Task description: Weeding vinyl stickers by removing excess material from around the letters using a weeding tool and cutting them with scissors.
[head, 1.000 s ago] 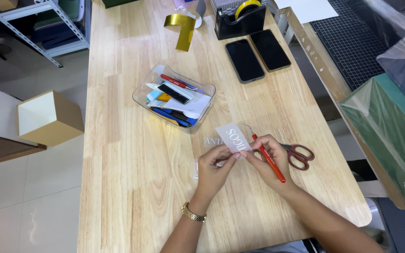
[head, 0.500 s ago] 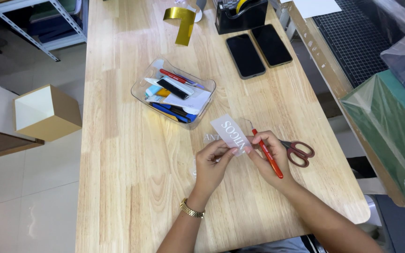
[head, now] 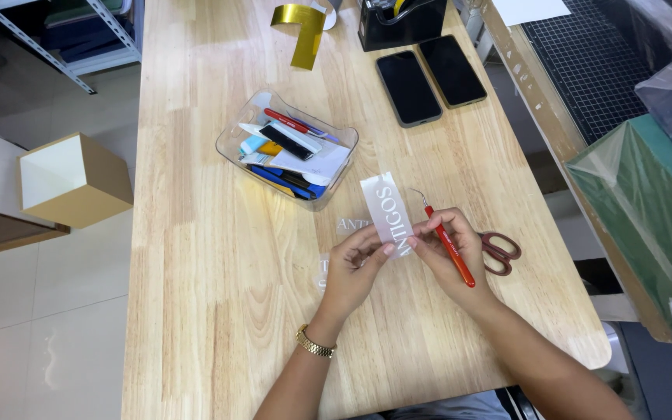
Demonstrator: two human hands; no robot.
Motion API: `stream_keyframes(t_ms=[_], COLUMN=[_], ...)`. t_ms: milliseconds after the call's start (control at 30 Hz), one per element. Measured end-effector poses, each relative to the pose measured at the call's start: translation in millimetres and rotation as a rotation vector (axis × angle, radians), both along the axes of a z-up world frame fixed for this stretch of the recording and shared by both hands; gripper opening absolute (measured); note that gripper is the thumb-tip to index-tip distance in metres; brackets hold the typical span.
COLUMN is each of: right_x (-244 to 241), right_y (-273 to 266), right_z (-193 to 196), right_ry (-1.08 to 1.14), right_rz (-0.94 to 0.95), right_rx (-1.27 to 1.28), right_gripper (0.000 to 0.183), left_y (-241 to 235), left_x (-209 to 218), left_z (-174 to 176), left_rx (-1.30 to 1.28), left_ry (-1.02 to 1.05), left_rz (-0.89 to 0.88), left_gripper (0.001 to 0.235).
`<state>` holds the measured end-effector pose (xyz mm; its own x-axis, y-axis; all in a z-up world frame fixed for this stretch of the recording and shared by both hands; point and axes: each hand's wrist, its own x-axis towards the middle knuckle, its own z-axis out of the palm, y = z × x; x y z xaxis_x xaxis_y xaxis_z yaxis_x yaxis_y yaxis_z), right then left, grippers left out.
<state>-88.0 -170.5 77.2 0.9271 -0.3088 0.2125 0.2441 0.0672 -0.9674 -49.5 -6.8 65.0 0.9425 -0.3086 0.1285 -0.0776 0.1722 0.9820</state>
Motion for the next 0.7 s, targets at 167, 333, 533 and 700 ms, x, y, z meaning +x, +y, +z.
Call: stream_keyframes(t_ms=[167, 333, 533, 700], right_x=[0, -1, -1, -2], right_y=[-1, 0, 0, 0], right_z=[-4, -10, -11, -13], right_ry=[0.017, 0.021, 0.019, 0.039], right_rz=[0.004, 0.001, 0.007, 0.002], right_rx=[-0.010, -0.053, -0.054, -0.057], right_gripper=[0.032, 0.032, 0.034, 0.034], left_y=[-2, -4, -5, -4], left_x=[2, 3, 3, 3], left_z=[-15, -26, -23, -20], left_rx=[-0.011, 0.007, 0.011, 0.042], left_ry=[0.086, 0.112, 0.107, 0.097], left_rz=[0.004, 0.041, 0.072, 0.104], left_gripper=[0.052, 0.057, 0.060, 0.062])
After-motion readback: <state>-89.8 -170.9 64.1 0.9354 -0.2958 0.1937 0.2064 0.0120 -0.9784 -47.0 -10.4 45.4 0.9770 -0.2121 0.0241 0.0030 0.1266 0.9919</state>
